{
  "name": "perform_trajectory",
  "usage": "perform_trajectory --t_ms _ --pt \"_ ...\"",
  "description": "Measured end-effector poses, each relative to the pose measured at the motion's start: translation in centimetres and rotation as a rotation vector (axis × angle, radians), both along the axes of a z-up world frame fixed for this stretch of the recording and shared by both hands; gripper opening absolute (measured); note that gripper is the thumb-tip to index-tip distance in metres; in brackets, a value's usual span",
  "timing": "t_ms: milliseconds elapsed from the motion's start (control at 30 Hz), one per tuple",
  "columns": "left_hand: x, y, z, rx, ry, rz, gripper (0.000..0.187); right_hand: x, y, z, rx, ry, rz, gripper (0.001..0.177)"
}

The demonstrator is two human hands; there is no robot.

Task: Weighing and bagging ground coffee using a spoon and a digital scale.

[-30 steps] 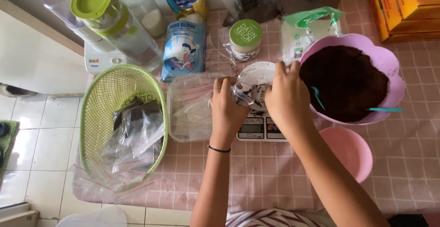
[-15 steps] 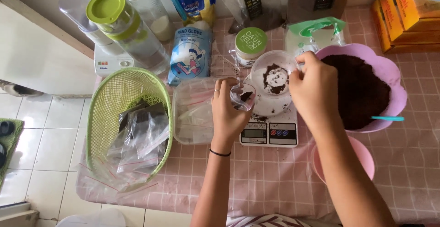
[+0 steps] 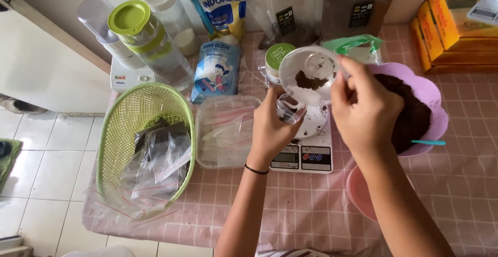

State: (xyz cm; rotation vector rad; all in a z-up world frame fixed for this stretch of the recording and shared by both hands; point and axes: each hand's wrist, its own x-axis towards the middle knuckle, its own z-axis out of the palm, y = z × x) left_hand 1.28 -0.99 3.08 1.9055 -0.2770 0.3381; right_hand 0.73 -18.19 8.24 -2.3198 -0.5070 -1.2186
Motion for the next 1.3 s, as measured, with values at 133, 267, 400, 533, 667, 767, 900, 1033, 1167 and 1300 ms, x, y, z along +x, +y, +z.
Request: perform_trajectory --t_ms 133,267,400,533,667,767,900,1033,1167,1300 --pt "0.3 -0.4 0.5 0.014 0.023 -0.008 0.043 0.0 0.1 0.0 -0.142 -0.143 -0.016 0.02" --pt "0.2 -0.8 1.5 -0.223 0.1 -0.088 0.053 0.4 0.4 0.4 -0.071 -0.302 0.034 0.021" --pt "0.5 -1.1 0.8 -0.401 0.156 -0.152 0.064 1.4 -0.3 -0.5 -0.017 -0.443 0.09 0.025" --pt "0.6 -1.0 0.9 -0.465 0.176 -0.225 0.056 1.9 -0.4 0.2 -0.025 -0.544 0.173 0.023" --pt "1.0 -1.2 0.3 -0.532 0.2 -0.263 0.059 2.5 -1.2 -0.6 -0.026 -0.585 0.215 0.022" --pt "1.0 -1.1 1.0 -0.56 0.221 -0.302 0.06 2.9 -1.9 -1.5 -0.01 -0.594 0.248 0.021" --pt "0.8 -1.3 0.5 -0.596 0.282 -0.359 0.071 2.7 -1.7 -0.2 -0.019 -0.598 0.302 0.02" --pt "0.8 -1.4 0.5 -0.579 0.306 -0.376 0.072 3.3 -2.2 -0.7 -0.005 -0.634 0.363 0.023" --pt "1.2 -1.5 0.2 -0.597 0.33 -0.392 0.073 3.1 -2.2 0.0 -0.049 -0.635 0.376 0.026" --pt "2.0 -1.2 -0.4 -0.578 0.31 -0.447 0.075 3.2 -2.5 -0.3 -0.05 -0.612 0.406 0.02"
